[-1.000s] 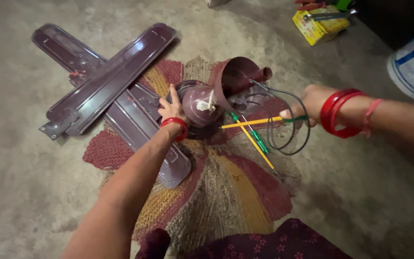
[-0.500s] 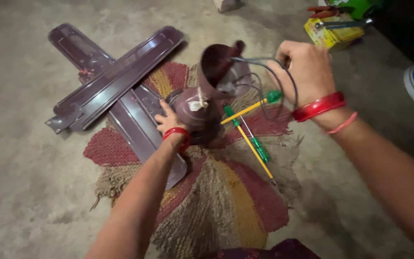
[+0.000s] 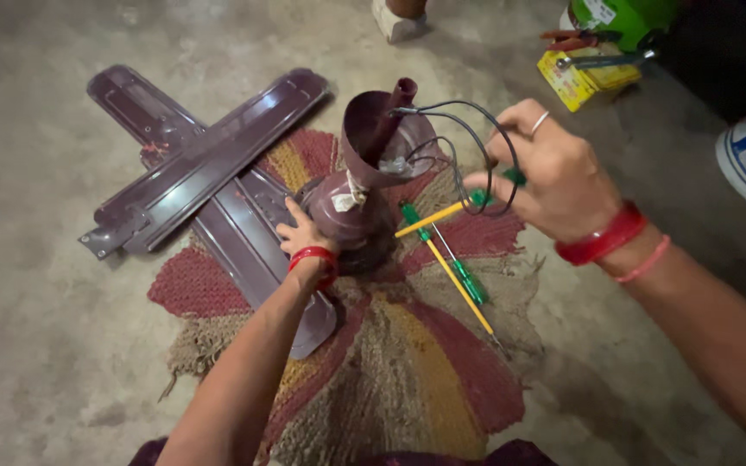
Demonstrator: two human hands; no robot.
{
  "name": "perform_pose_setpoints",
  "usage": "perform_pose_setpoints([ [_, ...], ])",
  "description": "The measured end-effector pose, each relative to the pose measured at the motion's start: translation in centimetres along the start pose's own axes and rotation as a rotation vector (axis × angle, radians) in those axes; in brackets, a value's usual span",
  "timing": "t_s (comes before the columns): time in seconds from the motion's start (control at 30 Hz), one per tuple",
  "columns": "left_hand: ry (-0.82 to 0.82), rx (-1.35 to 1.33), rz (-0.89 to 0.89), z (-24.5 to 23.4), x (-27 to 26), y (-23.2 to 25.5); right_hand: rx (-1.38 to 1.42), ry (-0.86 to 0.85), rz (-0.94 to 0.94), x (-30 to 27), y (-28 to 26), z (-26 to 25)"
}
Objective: The person uses a screwdriver to loosen and remove the central nut from a ceiling fan motor housing. They then detach the motor assembly from the base and set it aside.
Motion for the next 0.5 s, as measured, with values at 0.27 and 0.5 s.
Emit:
perform_pose_setpoints([
  [0.27,-0.037,0.011,0.007,0.1,-0.4,0.0,-0.294,-0.487,0.083,-0.7,0.6,-0.2],
  [0.5,-0.076,0.013,0.002,-0.5,-1.2,0.9,-0.762,-0.556,-0.084,-0.3,0.5,0.8],
])
Point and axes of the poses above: each hand's wrist, its own x-axis towards the middle knuckle, its own z-axis out of the palm, y = z × x, the point moved 5 cm from there along x, towards the middle knuckle, and after that the axes turned 15 degrees about -y, right-handed, at the moved point
